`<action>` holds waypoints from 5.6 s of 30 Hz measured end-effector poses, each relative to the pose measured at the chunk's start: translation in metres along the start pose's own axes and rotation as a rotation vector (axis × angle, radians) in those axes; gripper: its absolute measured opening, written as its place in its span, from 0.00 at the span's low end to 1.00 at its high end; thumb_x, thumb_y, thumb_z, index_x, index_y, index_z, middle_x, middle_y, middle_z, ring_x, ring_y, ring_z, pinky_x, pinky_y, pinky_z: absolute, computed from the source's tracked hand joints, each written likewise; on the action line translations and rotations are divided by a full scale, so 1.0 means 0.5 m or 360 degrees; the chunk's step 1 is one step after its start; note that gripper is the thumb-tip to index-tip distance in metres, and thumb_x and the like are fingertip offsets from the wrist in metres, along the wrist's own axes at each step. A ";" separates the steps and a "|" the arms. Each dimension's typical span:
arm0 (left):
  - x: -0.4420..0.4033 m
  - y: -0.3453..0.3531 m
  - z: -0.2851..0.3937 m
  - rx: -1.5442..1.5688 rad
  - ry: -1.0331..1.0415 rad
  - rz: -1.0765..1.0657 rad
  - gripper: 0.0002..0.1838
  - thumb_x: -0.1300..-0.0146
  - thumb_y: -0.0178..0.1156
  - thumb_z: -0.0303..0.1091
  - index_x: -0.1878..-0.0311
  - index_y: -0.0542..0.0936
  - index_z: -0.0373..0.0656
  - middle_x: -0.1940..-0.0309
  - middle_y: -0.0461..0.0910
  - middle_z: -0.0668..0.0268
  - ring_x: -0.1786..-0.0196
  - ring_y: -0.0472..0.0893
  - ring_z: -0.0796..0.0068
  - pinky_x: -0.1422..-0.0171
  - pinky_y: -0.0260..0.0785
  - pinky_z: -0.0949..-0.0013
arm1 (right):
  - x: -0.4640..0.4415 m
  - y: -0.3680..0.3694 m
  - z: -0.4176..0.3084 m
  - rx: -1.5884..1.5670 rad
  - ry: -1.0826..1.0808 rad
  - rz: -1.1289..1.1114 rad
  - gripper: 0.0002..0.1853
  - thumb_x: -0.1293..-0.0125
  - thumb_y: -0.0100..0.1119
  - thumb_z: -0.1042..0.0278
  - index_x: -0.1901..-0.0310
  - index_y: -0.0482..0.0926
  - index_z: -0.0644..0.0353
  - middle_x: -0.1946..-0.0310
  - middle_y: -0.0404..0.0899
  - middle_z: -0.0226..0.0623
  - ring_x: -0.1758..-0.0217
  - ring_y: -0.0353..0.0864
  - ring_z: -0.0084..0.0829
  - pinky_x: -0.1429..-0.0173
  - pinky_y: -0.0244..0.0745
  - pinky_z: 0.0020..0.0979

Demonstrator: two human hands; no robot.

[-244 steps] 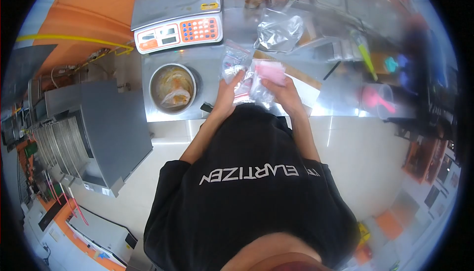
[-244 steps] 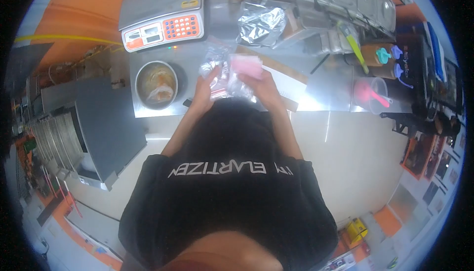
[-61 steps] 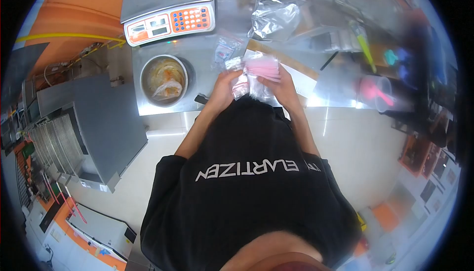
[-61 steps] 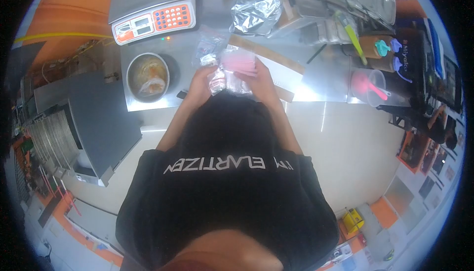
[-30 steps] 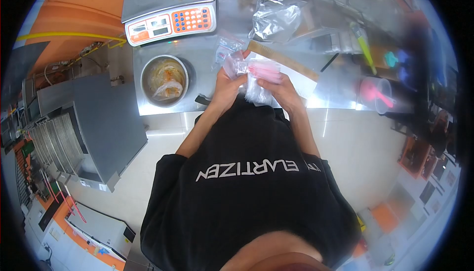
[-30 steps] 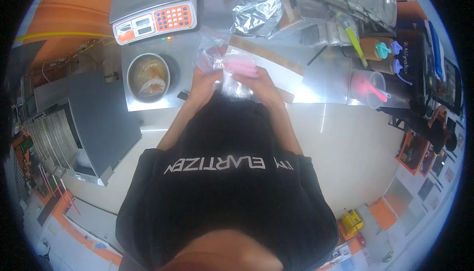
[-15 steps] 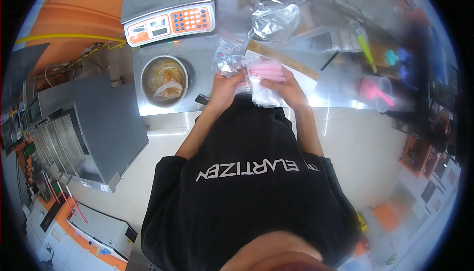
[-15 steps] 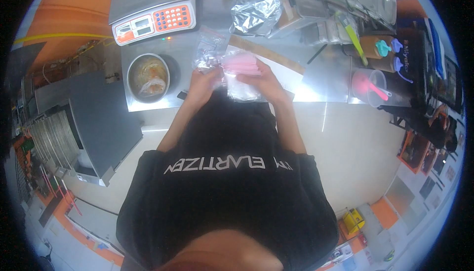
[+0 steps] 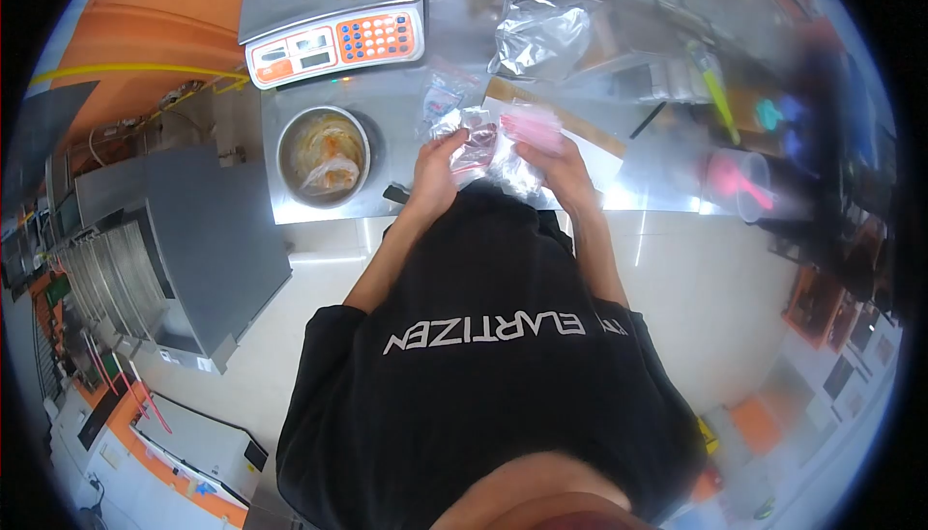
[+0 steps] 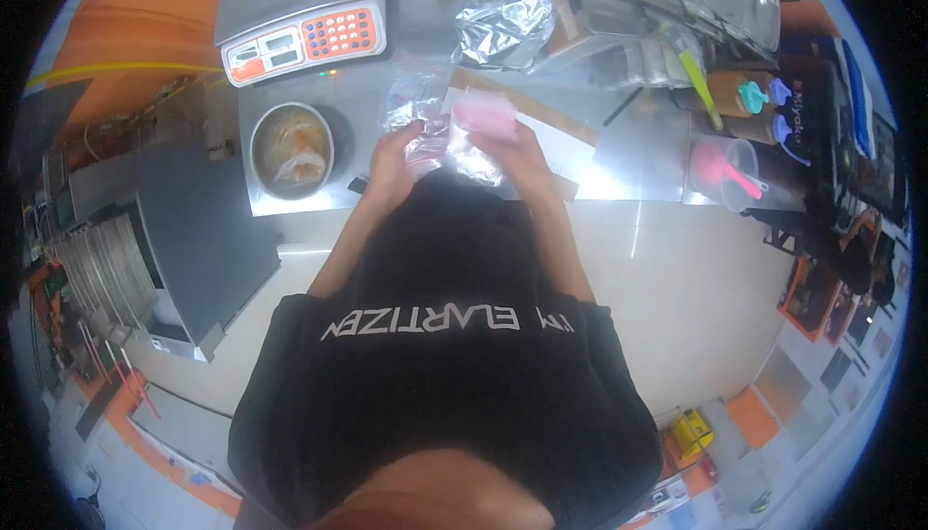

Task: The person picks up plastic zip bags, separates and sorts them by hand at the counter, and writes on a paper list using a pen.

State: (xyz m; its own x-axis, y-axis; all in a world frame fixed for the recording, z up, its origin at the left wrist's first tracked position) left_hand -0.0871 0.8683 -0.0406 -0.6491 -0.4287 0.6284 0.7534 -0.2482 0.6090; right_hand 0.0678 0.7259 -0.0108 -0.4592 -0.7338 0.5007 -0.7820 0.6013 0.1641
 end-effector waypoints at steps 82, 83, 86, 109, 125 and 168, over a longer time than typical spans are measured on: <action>0.039 0.257 -0.113 -0.0586 -0.0724 -0.0640 0.34 0.25 0.42 0.65 0.32 0.68 0.46 0.38 0.74 0.56 0.36 0.76 0.52 0.33 0.70 0.39 | 0.081 -0.175 -0.055 0.1110 -0.0674 -0.0025 0.24 0.29 0.55 0.77 0.32 0.72 0.63 0.45 0.73 0.46 0.44 0.78 0.45 0.41 0.75 0.36; 0.024 0.253 -0.128 -0.0469 -0.0749 -0.0566 0.36 0.26 0.40 0.69 0.33 0.68 0.48 0.40 0.75 0.58 0.38 0.77 0.55 0.35 0.72 0.41 | 0.076 -0.175 -0.057 0.1193 -0.0747 0.0001 0.23 0.29 0.56 0.77 0.33 0.73 0.63 0.44 0.74 0.46 0.44 0.78 0.45 0.40 0.75 0.37; -0.027 0.206 -0.191 0.0041 -0.0970 -0.0459 0.39 0.31 0.39 0.75 0.37 0.70 0.50 0.45 0.76 0.63 0.43 0.78 0.62 0.42 0.76 0.49 | 0.074 -0.180 -0.070 0.1207 -0.0819 -0.0090 0.24 0.30 0.57 0.77 0.33 0.74 0.62 0.44 0.74 0.46 0.43 0.78 0.45 0.40 0.75 0.38; -0.102 0.274 -0.195 0.0357 -0.0540 0.0099 0.39 0.29 0.38 0.74 0.37 0.72 0.48 0.44 0.77 0.63 0.40 0.77 0.64 0.34 0.71 0.55 | -0.028 -0.239 -0.056 0.1284 -0.1039 -0.0560 0.32 0.32 0.57 0.67 0.29 0.62 0.70 0.34 0.66 0.60 0.33 0.68 0.62 0.29 0.65 0.51; -0.075 0.255 -0.117 -0.0824 -0.0988 -0.0364 0.50 0.29 0.29 0.77 0.30 0.68 0.38 0.43 0.82 0.52 0.40 0.82 0.59 0.33 0.71 0.61 | -0.066 -0.264 -0.004 0.1069 -0.0725 -0.0426 0.27 0.23 0.51 0.59 0.29 0.65 0.65 0.38 0.72 0.55 0.36 0.74 0.52 0.31 0.67 0.43; 0.052 0.347 -0.105 -0.2231 0.0381 -0.0549 0.47 0.52 0.79 0.46 0.31 0.66 0.42 0.50 0.82 0.43 0.45 0.81 0.40 0.40 0.73 0.51 | 0.072 -0.290 -0.186 0.1435 -0.0658 -0.0962 0.19 0.22 0.47 0.62 0.37 0.66 0.64 0.39 0.68 0.59 0.44 0.75 0.63 0.40 0.70 0.53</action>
State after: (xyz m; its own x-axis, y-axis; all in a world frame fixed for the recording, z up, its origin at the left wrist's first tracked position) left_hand 0.0324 0.7687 0.0559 -0.8874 -0.2708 0.3730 0.1416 -0.9303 -0.3384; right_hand 0.2043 0.6418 0.0624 0.1193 -0.9716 0.2043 -0.8608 -0.2037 -0.4664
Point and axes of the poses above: each hand's wrist, its own x-axis away from the middle knuckle, its own y-axis out of the palm, z = x × y, the point moved 1 cm from there along -x, towards the middle knuckle
